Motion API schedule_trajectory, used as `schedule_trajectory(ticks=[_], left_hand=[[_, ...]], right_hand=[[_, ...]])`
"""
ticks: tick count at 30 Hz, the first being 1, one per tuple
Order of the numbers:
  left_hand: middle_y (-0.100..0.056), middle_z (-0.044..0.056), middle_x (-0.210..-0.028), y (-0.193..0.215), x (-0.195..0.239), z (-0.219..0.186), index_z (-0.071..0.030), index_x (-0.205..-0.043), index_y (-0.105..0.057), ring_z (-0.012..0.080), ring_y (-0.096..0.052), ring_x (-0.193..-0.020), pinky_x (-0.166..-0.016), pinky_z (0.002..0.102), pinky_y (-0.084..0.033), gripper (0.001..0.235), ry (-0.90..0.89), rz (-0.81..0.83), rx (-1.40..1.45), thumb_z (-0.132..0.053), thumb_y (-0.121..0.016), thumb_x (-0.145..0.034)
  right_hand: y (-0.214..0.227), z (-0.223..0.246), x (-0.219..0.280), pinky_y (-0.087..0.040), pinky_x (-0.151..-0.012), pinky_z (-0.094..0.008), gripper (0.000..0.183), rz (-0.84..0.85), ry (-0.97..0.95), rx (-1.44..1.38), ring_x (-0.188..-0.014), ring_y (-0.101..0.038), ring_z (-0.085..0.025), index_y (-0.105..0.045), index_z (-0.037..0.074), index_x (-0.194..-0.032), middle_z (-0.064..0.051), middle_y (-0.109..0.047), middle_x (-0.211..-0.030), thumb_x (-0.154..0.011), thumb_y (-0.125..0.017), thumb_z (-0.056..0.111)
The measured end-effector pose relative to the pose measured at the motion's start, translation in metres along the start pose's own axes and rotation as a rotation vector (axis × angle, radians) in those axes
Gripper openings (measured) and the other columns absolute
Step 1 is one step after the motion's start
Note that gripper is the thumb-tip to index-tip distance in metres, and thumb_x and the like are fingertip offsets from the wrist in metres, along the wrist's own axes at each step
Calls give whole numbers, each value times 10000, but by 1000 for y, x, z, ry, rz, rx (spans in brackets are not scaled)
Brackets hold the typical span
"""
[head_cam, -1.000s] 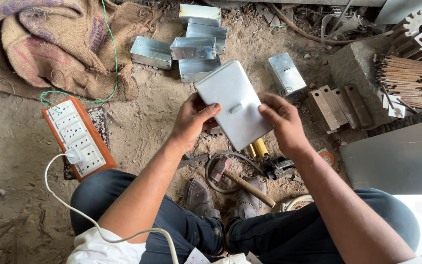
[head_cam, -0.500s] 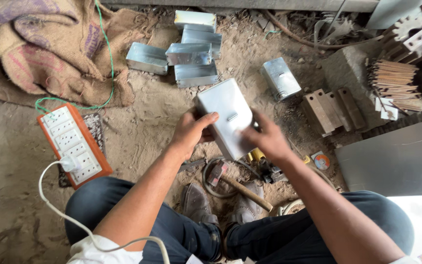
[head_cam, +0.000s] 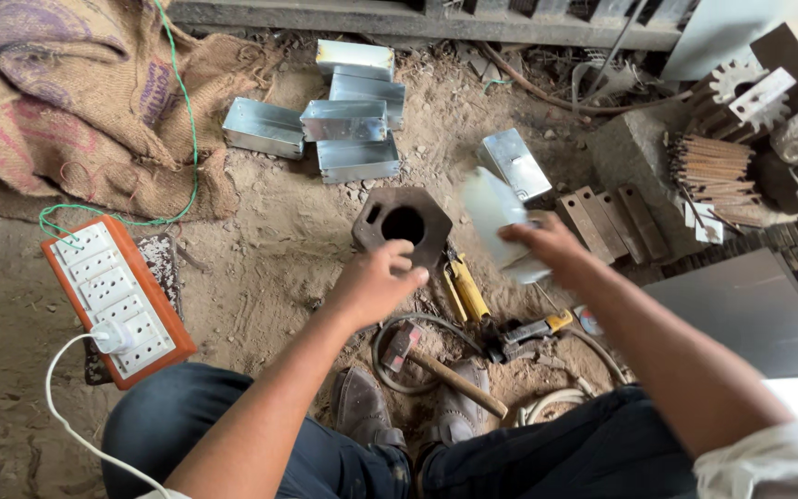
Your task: The person assembles rectangular metal boxes by placing them on a metal anvil and using a hammer to flatten edges and secure seams. The person repeatedly picks up boxes, hammers them, and places them aside.
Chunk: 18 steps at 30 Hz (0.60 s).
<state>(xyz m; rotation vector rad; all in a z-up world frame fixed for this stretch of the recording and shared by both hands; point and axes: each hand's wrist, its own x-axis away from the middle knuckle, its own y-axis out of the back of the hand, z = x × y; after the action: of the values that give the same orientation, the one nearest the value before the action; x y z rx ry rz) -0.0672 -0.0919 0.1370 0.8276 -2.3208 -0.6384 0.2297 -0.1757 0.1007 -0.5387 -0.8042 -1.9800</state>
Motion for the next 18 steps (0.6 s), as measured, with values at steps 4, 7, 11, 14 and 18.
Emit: schedule_trajectory(ticks=[4, 7, 11, 14, 18], left_hand=[[-572, 76, -1462, 6, 13, -3, -152, -1481, -475, 239, -621, -1258, -1087, 448, -474, 626, -84, 219, -316, -412, -679, -949], [-586, 88, -1439, 4, 11, 1, -149, -1462, -491, 229, -621, -1247, -1091, 447, -469, 617, -99, 382, -397, -403, -699, -939], [-644, 83, -1337, 6, 6, 7, -174, -1410, -546, 229, -650, -1182, -1038, 434, -520, 556, -54, 435, -452, -393, -706, -925], [-712, 82, -1249, 8, 2, 10, -133, -1350, -598, 206, -705, -1125, -1007, 413, -563, 466, -52, 423, -495, -351, -679, -947], [-655, 84, -1324, 3, 4, 8, -143, -1380, -564, 233, -667, -1159, -1028, 445, -523, 560, -156, 333, -492, -432, -701, -921]], right_hand=[[53, 6, -72, -636, -881, -484, 1072, -251, 17, 165, -1045, -721, -379, -317, 61, -1536, -276, -623, -1298, -691, -892, 388], [85, 13, -129, -581, -933, -456, 1075, -411, 228, 492, -1121, -664, -353, -373, 117, -1549, -240, -589, -1346, -720, -898, 554], [104, 11, -162, -547, -875, -564, 901, -905, 754, 1251, -1208, -623, -423, -571, 291, -1456, -311, -541, -1406, -754, -796, 808], [91, 22, -137, -612, -1059, -454, 725, -299, 391, 810, -1180, -724, -296, -569, 154, -1484, -161, -644, -1434, -879, -705, 530], [53, 52, -32, -502, -1113, -493, 659, 226, 415, 1007, -1265, -657, -265, -496, 217, -1519, -96, -642, -1451, -933, -633, 487]])
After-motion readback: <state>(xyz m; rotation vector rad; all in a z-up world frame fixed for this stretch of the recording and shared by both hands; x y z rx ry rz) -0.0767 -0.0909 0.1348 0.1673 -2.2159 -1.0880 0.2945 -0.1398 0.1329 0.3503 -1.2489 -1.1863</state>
